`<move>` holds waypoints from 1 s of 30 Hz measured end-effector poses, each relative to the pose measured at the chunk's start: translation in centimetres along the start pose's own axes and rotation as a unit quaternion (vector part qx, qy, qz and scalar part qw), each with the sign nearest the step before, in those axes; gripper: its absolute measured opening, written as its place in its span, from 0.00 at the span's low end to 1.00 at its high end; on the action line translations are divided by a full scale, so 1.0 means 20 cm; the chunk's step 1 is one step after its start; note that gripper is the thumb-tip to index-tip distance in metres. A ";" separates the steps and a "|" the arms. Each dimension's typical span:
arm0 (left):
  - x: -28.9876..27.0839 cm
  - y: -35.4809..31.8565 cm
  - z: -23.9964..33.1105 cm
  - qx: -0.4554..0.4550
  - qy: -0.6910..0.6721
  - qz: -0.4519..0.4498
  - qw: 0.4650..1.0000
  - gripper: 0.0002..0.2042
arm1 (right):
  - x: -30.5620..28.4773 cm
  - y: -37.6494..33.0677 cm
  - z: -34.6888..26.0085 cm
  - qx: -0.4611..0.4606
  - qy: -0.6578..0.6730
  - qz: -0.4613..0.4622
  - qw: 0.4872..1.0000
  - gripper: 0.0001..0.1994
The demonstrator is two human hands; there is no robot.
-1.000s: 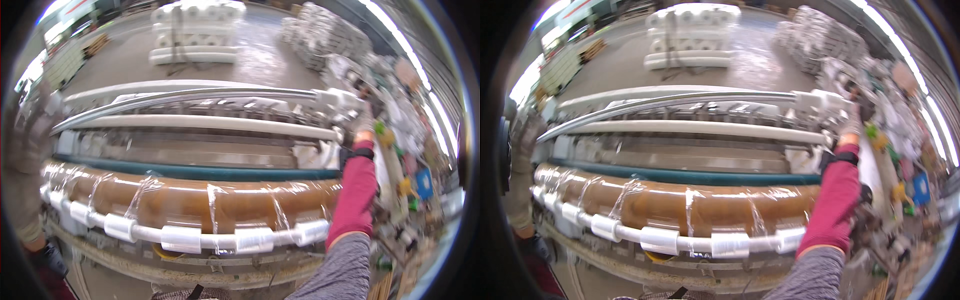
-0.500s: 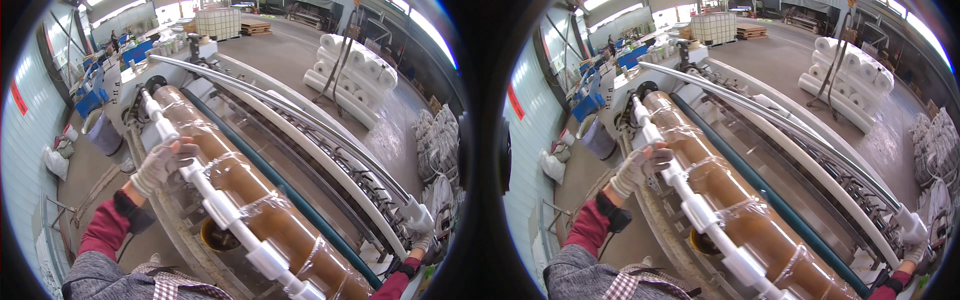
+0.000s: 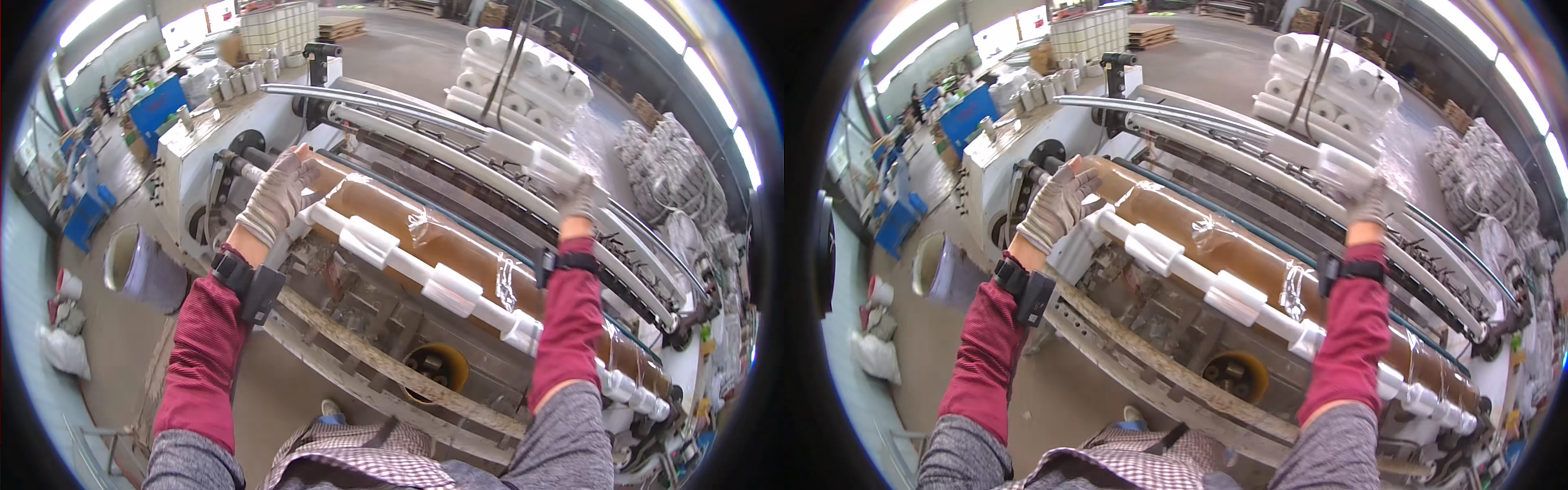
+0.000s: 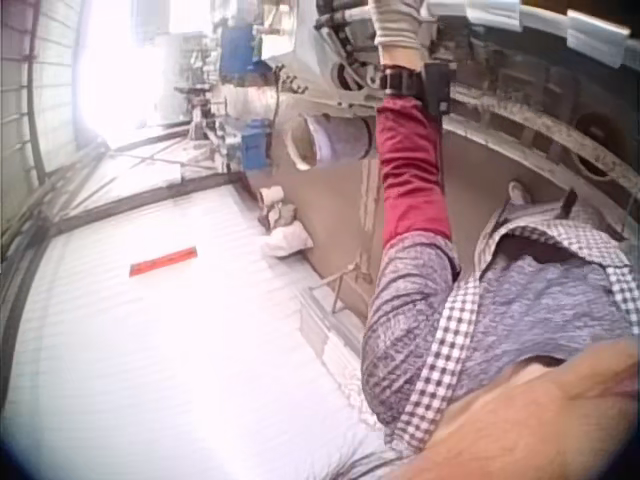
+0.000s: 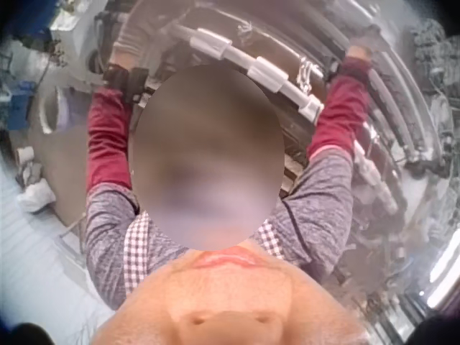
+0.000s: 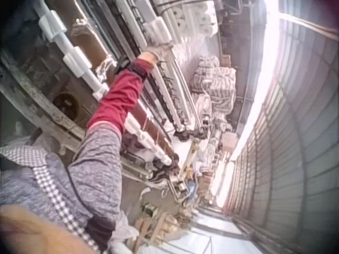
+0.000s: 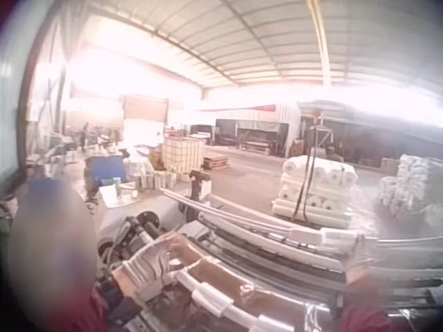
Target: Operating an industrial machine to wrap or process plastic components, including applying glue and handling rolls.
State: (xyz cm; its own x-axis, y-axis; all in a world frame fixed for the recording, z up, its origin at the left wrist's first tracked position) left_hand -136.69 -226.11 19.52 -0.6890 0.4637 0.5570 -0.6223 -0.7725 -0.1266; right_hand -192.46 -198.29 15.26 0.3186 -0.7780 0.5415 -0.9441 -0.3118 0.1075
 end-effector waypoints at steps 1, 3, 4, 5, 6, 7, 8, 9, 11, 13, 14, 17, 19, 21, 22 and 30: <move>-0.17 0.02 0.11 0.010 0.028 0.064 0.998 0.24 | 0.36 -0.24 0.15 0.066 0.027 0.013 0.997 0.31; -0.27 0.09 0.23 0.004 0.038 0.037 0.999 0.26 | 0.74 -0.49 0.19 0.115 0.046 0.030 0.992 0.29; -0.27 0.18 0.22 -0.009 0.025 0.009 1.000 0.25 | 0.84 -0.51 0.21 0.122 0.054 0.023 0.991 0.28; -0.25 0.26 0.21 -0.021 0.012 -0.018 1.000 0.25 | 0.92 -0.53 0.24 0.131 0.061 0.015 0.989 0.27; -0.27 0.32 0.22 -0.026 0.001 -0.015 1.000 0.19 | 1.01 -0.56 0.31 0.129 0.058 0.015 0.990 0.27; -0.27 0.38 0.24 -0.026 -0.003 -0.015 1.000 0.19 | 1.11 -0.59 0.37 0.132 0.074 0.009 0.988 0.26; -0.27 0.44 0.25 -0.041 -0.020 -0.008 0.999 0.16 | 1.21 -0.62 0.45 0.135 0.092 0.002 0.986 0.26; -0.27 0.52 0.24 -0.056 -0.039 -0.004 0.998 0.13 | 1.31 -0.65 0.51 0.132 0.089 0.001 0.987 0.26; -0.26 0.67 0.26 -0.068 -0.092 -0.010 0.993 0.11 | 1.54 -0.76 0.69 0.153 0.141 -0.035 0.978 0.25; -0.29 0.86 0.29 -0.086 -0.120 -0.032 0.988 0.12 | 1.77 -0.91 0.84 0.163 0.154 -0.053 0.973 0.25; -0.26 0.90 0.32 -0.074 -0.115 -0.015 0.991 0.22 | 1.86 -0.96 0.90 0.161 0.161 -0.057 0.972 0.25; -0.35 1.19 0.47 -0.037 -0.225 0.014 0.974 0.30 | 2.38 -1.16 1.15 0.163 0.171 -0.054 0.970 0.27; -0.57 1.23 0.63 -0.029 -0.313 -0.003 0.949 0.25 | 2.66 -1.30 1.34 0.193 0.162 -0.055 0.966 0.28; -1.03 1.46 0.92 0.207 -0.139 0.119 0.961 0.19 | 3.01 -1.52 1.39 0.142 0.150 -0.130 0.970 0.27; -1.03 1.36 0.91 0.152 -0.255 0.237 0.925 0.22 | 3.04 -1.49 1.50 0.180 0.177 -0.119 0.960 0.28; -2.23 0.43 1.64 0.472 0.577 0.481 0.461 0.22 | 3.92 -2.61 2.00 0.353 0.214 -0.198 0.889 0.18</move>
State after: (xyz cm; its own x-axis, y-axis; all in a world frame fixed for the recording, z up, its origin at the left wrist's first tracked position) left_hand -99.08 -267.63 20.51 -0.5548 -0.7902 -0.2602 0.2416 -0.4524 0.8585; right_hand -114.80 -264.93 18.70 0.4102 -0.2982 0.8619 -0.4283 -0.8973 -0.1066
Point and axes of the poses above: each hand's wrist, its own y-axis towards the middle knuckle, its own x-axis out of the palm, z = x × y, the point moved 8 cm from there along y, towards the middle knuckle, and after that the axes turned 7 degrees about z, right-handed, at the moved point
